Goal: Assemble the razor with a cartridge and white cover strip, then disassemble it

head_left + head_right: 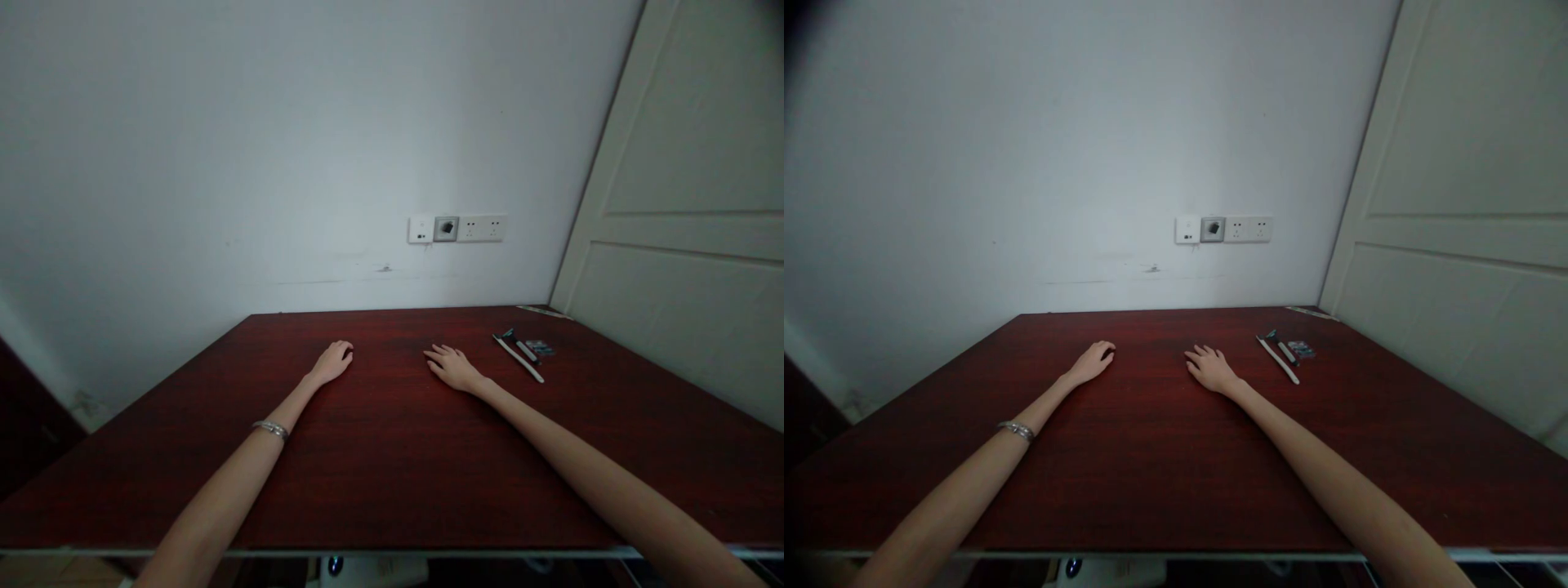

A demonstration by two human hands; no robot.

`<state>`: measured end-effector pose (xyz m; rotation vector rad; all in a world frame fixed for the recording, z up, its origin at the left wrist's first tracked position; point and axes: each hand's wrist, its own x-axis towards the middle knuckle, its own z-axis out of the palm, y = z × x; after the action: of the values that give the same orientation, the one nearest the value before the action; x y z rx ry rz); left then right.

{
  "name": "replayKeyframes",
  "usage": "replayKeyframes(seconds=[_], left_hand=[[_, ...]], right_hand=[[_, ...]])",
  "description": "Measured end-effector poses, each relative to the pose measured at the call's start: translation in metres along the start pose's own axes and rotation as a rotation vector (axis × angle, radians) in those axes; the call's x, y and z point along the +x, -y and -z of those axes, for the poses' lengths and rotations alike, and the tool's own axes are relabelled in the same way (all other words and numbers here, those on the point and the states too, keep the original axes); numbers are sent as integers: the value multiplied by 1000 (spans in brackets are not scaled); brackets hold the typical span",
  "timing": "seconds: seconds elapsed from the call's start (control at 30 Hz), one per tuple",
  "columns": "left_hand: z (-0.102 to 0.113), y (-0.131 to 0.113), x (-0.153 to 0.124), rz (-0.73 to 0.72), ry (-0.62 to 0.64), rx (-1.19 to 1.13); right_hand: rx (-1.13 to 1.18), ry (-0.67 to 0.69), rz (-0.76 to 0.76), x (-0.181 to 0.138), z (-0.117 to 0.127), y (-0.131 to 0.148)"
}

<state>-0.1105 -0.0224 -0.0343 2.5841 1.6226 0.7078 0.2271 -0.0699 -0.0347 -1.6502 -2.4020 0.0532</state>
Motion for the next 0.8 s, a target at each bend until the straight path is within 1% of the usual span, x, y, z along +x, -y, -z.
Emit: replayKeyframes(seconds=[0.3,0.47,0.63,0.8], left_hand=[[0,-1,2,25,10,7],[1,-2,1,33,20,10],[4,-5,1,41,19,-6],[2,-1,3,44,27,-15]], right_hand=[[24,-6,12,-2,2,-3],[58,-37,-8,-2,2,-4],[89,-35,-31,-1,2,-5],[77,-17,26,-3,10,-5]])
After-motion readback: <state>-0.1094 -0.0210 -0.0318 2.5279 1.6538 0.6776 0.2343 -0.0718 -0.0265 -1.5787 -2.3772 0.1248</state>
